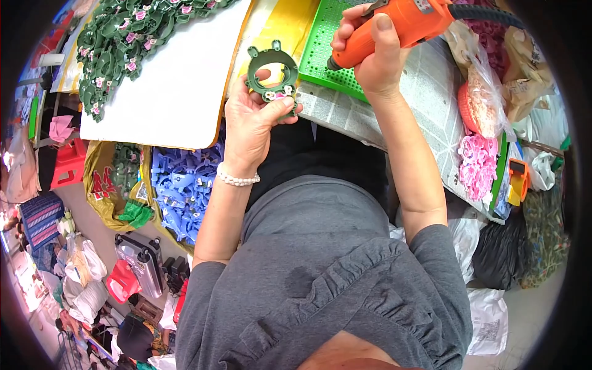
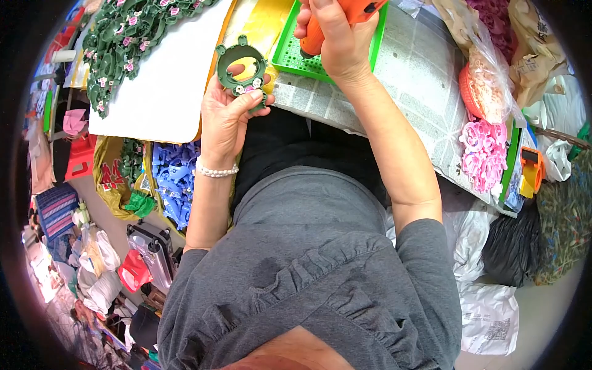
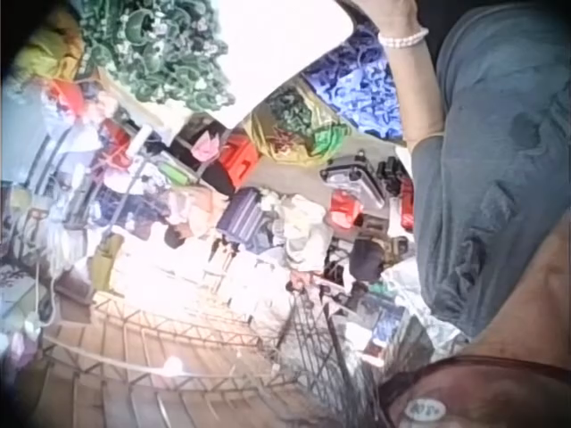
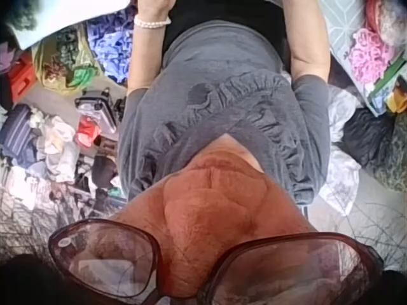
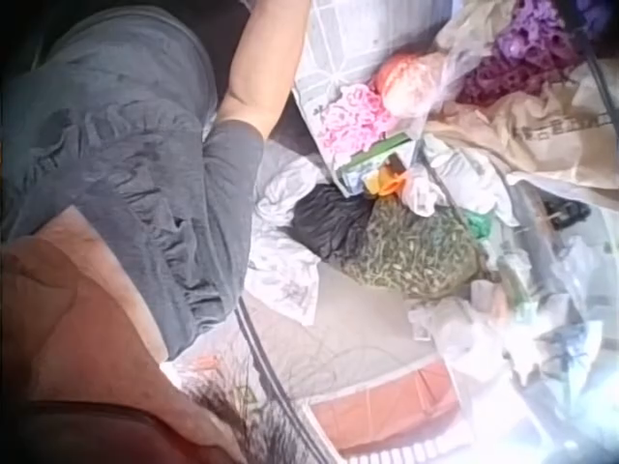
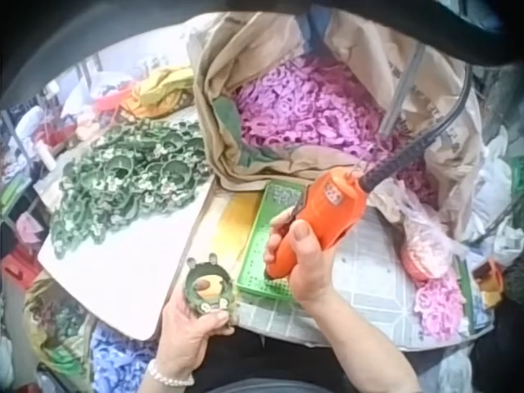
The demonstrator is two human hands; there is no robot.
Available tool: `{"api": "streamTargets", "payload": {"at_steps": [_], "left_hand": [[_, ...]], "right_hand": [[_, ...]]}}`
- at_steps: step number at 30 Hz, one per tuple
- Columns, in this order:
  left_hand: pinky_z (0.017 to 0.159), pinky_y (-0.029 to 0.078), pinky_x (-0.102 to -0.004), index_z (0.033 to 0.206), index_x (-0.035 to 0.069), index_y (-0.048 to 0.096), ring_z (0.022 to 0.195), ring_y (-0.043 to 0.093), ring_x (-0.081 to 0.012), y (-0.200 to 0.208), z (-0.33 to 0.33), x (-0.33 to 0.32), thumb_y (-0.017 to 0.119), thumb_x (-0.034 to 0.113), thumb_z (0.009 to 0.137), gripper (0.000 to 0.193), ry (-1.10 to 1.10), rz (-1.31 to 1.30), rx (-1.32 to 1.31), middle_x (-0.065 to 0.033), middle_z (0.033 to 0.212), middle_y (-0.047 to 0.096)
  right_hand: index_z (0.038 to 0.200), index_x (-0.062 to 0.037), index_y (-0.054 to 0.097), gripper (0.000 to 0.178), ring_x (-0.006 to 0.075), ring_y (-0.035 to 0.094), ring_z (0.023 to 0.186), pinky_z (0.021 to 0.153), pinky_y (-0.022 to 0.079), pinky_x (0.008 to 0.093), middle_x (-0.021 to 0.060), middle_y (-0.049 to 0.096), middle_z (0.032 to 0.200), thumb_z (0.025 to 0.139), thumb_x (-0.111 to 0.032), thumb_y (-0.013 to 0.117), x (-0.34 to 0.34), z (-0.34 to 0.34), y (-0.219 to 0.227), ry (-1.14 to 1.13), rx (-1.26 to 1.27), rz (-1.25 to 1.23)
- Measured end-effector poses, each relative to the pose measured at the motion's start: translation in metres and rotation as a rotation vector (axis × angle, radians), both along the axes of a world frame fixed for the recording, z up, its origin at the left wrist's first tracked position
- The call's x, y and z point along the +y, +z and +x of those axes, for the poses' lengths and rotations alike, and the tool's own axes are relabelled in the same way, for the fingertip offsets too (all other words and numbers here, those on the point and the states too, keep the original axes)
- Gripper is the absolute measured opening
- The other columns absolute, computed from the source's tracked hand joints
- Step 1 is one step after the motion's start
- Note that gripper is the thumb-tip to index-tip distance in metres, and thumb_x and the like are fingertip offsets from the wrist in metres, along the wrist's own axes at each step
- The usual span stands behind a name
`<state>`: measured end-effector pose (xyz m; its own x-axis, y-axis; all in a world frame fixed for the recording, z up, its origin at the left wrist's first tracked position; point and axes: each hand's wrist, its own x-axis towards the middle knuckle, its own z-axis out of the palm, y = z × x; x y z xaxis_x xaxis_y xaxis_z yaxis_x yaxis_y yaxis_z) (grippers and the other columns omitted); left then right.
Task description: Assembling plastic toy components using an electric screwdriver in a workshop.
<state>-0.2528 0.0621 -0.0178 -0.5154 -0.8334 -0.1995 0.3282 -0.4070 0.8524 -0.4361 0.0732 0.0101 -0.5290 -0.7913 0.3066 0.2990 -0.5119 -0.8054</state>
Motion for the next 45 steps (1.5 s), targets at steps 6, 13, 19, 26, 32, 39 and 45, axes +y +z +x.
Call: {"api": "streamTargets", "payload": {"at_steps": [6,13,19,26,32,39,45], "left_hand": [[0.056,0.056,-0.0251,0.116,0.0,0.039,0.071,0.065,-0.0195,-0.002,0.0,-0.002,0.064,-0.006,0.075,0.048,-0.002,-0.001,-0.007,-0.0126,0.092,0.059],[0.056,0.056,-0.0254,0.115,0.001,0.038,0.07,0.065,-0.0193,-0.003,-0.003,-0.001,0.065,-0.005,0.075,0.048,-0.012,-0.004,0.005,-0.0122,0.091,0.059],[0.056,0.056,-0.0257,0.114,0.001,0.038,0.069,0.065,-0.0188,0.0,-0.004,0.001,0.065,-0.004,0.075,0.048,-0.02,0.02,-0.009,-0.0115,0.089,0.059],[0.058,0.056,-0.0264,0.117,0.0,0.037,0.07,0.064,-0.0186,0.004,-0.006,0.006,0.064,-0.002,0.076,0.049,-0.04,0.034,-0.035,-0.0113,0.089,0.06],[0.057,0.055,-0.0254,0.112,0.001,0.04,0.072,0.063,-0.0158,0.006,-0.019,0.015,0.063,-0.002,0.077,0.042,-0.044,-0.008,-0.028,-0.0101,0.087,0.061],[0.056,0.054,-0.0242,0.108,0.0,0.04,0.071,0.064,-0.0162,0.01,-0.024,0.022,0.062,-0.001,0.076,0.039,-0.041,0.026,-0.01,-0.0101,0.086,0.06],[0.061,0.056,-0.0276,0.115,0.002,0.039,0.074,0.066,-0.0208,0.01,-0.022,0.022,0.061,0.0,0.079,0.042,-0.056,-0.015,-0.052,-0.0118,0.093,0.062]], "right_hand": [[0.094,-0.0036,0.049,0.037,0.012,0.052,0.06,0.051,0.048,0.0258,0.0055,0.051,0.075,0.08,-0.035,0.064,-0.002,0.0,-0.003,-0.012,-0.006,0.015],[0.093,-0.0042,0.049,0.036,0.0123,0.053,0.061,0.052,0.049,0.0262,0.0053,0.05,0.076,0.08,-0.034,0.064,-0.003,0.001,0.0,-0.027,-0.001,0.051],[0.096,-0.0047,0.048,0.038,0.0132,0.054,0.063,0.052,0.049,0.0273,0.0061,0.051,0.077,0.08,-0.035,0.064,0.003,-0.001,0.004,-0.054,-0.01,0.006],[0.097,-0.0004,0.053,0.067,0.0199,0.05,0.066,0.069,0.04,0.0364,0.0083,0.052,0.077,0.077,-0.064,0.047,0.019,-0.016,0.031,0.035,0.15,0.011],[0.107,-0.0045,0.053,0.087,0.0186,0.05,0.07,0.071,0.039,0.0367,0.0055,0.051,0.083,0.068,-0.081,0.041,0.043,0.004,0.062,0.32,0.214,-0.286],[0.109,-0.0032,0.052,0.085,0.0184,0.051,0.07,0.068,0.041,0.0354,0.0066,0.053,0.082,0.07,-0.078,0.045,0.043,0.024,0.055,0.358,0.318,-0.338],[0.108,-0.0028,0.051,0.083,0.0185,0.051,0.07,0.067,0.041,0.0354,0.0071,0.053,0.083,0.072,-0.077,0.044,0.042,0.026,0.044,0.388,0.249,-0.315]]}}
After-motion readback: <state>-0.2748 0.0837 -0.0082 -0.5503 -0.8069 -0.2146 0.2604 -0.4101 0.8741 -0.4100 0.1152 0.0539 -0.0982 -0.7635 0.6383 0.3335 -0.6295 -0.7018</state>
